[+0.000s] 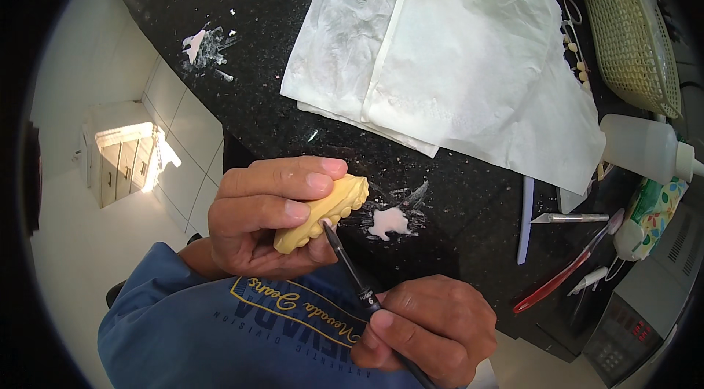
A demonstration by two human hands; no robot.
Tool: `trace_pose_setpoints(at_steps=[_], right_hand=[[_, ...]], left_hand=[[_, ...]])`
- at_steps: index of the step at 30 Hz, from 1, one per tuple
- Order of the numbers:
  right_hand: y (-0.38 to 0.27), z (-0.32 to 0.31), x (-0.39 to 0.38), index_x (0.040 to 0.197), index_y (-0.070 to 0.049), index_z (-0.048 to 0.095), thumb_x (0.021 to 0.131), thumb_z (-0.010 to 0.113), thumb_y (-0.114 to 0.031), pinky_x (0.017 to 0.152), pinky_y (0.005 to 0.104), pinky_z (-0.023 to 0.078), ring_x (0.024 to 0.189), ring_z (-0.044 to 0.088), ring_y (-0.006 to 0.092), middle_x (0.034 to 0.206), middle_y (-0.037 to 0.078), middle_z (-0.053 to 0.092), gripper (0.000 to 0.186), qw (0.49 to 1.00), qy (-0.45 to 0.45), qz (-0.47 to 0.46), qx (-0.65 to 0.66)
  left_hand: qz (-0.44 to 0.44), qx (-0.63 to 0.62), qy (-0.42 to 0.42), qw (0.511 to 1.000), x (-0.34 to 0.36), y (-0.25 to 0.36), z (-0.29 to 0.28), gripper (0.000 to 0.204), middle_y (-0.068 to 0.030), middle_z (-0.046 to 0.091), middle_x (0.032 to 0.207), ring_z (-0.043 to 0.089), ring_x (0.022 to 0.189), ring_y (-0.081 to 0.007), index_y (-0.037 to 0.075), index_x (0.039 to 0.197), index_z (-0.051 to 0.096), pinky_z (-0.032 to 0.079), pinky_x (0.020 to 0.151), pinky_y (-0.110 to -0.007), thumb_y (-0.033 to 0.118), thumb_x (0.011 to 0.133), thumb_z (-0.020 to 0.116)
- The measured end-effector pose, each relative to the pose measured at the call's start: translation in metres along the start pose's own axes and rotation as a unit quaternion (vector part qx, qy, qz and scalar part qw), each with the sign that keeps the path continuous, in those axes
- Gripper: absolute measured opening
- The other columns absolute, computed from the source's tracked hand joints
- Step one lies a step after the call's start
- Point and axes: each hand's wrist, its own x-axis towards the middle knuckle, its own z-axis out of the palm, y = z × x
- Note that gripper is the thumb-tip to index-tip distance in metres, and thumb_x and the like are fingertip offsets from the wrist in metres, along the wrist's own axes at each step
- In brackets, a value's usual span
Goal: Applying and shaping dental porcelain or composite material onto a dental bridge model.
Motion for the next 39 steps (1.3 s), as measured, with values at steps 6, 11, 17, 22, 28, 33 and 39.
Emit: trace_pose_setpoints(at_steps=[6, 11, 17, 22, 28, 33, 39], right_hand=[[0.0, 0.0, -0.004, 0.103, -0.003, 0.05, 0.076, 0.061, -0.005, 0.049, 0.0255, 0.042, 0.056, 0.051, 0.0137, 0.082, 0.01, 0.053, 0.029, 1.0, 0.001, 0.005, 0.002], [-0.001, -0.003, 0.001, 0.103, -0.004, 0.05, 0.077, 0.063, -0.006, 0.048, 0.0249, 0.042, 0.055, 0.051, 0.0136, 0.08, 0.008, 0.053, 0.029, 0.999, -0.021, 0.024, 0.001], [-0.001, 0.005, -0.004, 0.097, -0.004, 0.057, 0.085, 0.065, -0.008, 0.044, 0.0228, 0.046, 0.053, 0.051, 0.0119, 0.087, 0.011, 0.05, 0.014, 0.979, 0.195, 0.053, 0.014], [-0.012, -0.031, 0.029, 0.101, 0.001, 0.056, 0.094, 0.058, -0.033, 0.046, 0.0195, 0.039, 0.063, 0.046, 0.0099, 0.085, 0.009, 0.045, 0.034, 0.975, 0.18, 0.091, -0.095], [-0.023, -0.038, 0.166, 0.101, 0.004, 0.058, 0.092, 0.06, -0.01, 0.057, 0.0191, 0.041, 0.062, 0.051, 0.0064, 0.079, 0.006, 0.056, 0.016, 0.98, 0.168, 0.058, -0.092], [0.007, 0.001, 0.297, 0.096, -0.002, 0.069, 0.089, 0.067, -0.019, 0.064, 0.0215, 0.046, 0.067, 0.057, 0.0075, 0.077, 0.001, 0.064, 0.019, 0.987, 0.083, -0.018, -0.139], [0.067, 0.044, 0.387, 0.094, -0.001, 0.071, 0.084, 0.068, -0.027, 0.07, 0.0347, 0.049, 0.073, 0.066, 0.0241, 0.078, 0.015, 0.069, 0.028, 0.953, -0.031, 0.052, -0.297]], left_hand=[[0.004, 0.003, 0.004, 1.0, 0.0, 0.001, 0.001, 0.034, -0.0249, 0.062, 0.106, 0.066, 0.098, -0.0347, -0.006, 0.103, 0.052, 0.06, 0.081, -0.039, 0.001, 0.078, 0.074], [-0.007, 0.048, -0.067, 0.997, 0.005, 0.001, -0.007, 0.039, -0.0192, 0.055, 0.109, 0.065, 0.102, -0.0328, 0.002, 0.107, 0.043, 0.059, 0.083, -0.035, 0.003, 0.081, 0.071], [-0.002, 0.029, 0.07, 0.997, 0.007, 0.002, 0.005, 0.032, -0.0215, 0.065, 0.1, 0.069, 0.092, -0.0305, -0.003, 0.098, 0.054, 0.06, 0.078, -0.034, -0.006, 0.073, 0.074], [-0.07, -0.042, 0.077, 0.994, 0.003, 0.005, 0.002, 0.032, -0.0176, 0.067, 0.101, 0.07, 0.094, -0.0273, -0.001, 0.099, 0.056, 0.06, 0.078, -0.031, -0.007, 0.072, 0.073], [-0.098, -0.13, 0.037, 0.986, 0.0, 0.006, -0.011, 0.031, -0.0233, 0.062, 0.107, 0.065, 0.103, -0.0306, -0.004, 0.104, 0.053, 0.056, 0.089, -0.038, -0.009, 0.077, 0.069], [-0.087, -0.113, 0.026, 0.989, 0.007, 0.002, -0.02, 0.033, -0.0194, 0.066, 0.106, 0.068, 0.097, -0.026, -0.003, 0.102, 0.055, 0.058, 0.084, -0.034, -0.004, 0.074, 0.073], [-0.08, -0.118, 0.021, 0.99, 0.011, 0.008, -0.02, 0.031, -0.0174, 0.067, 0.105, 0.069, 0.095, -0.026, 0.0, 0.099, 0.058, 0.058, 0.081, -0.032, -0.002, 0.072, 0.074]])
